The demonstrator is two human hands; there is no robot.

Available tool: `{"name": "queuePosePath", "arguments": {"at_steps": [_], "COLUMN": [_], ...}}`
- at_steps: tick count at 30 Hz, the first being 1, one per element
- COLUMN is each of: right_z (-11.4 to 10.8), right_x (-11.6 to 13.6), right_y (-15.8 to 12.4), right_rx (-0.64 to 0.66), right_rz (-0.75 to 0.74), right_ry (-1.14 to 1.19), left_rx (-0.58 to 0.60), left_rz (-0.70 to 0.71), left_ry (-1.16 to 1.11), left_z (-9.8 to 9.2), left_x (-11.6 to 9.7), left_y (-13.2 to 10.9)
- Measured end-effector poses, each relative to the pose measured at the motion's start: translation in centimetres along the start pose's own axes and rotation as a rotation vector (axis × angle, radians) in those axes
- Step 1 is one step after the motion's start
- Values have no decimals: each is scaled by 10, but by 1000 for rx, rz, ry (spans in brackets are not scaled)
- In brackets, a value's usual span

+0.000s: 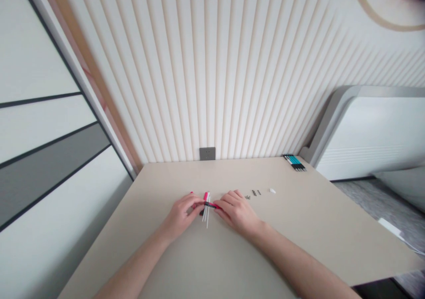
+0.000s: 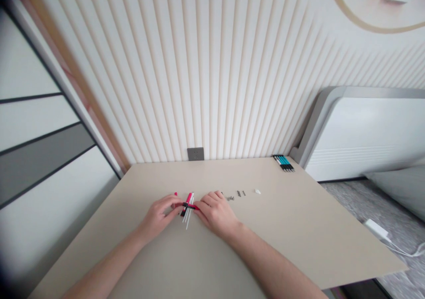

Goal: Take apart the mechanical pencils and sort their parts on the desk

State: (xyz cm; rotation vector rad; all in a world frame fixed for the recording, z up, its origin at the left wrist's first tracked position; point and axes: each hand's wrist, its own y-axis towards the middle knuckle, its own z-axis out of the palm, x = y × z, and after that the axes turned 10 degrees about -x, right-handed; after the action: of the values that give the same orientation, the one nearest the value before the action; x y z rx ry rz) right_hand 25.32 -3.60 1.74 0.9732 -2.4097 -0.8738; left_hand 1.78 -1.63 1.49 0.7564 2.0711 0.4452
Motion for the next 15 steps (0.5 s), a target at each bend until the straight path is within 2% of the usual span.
{"name": "queuePosePath", "arguments": {"at_steps": [4,10,15], "right_z": [0,1,-1], "right_x": [-3,-1,-1], "right_y": [0,0,0], "right_rx": [-4,-1,-63], "right_rz": [15,-7,8], "right_ry": [-40,-28,-4], "left_rx": [7,66,87], "left_rz": [-2,103,132], "left_ry": [28,87,127], "left_z": [-1,0,-1], "left_x": [0,0,0], "left_y": [-2,0,1]}}
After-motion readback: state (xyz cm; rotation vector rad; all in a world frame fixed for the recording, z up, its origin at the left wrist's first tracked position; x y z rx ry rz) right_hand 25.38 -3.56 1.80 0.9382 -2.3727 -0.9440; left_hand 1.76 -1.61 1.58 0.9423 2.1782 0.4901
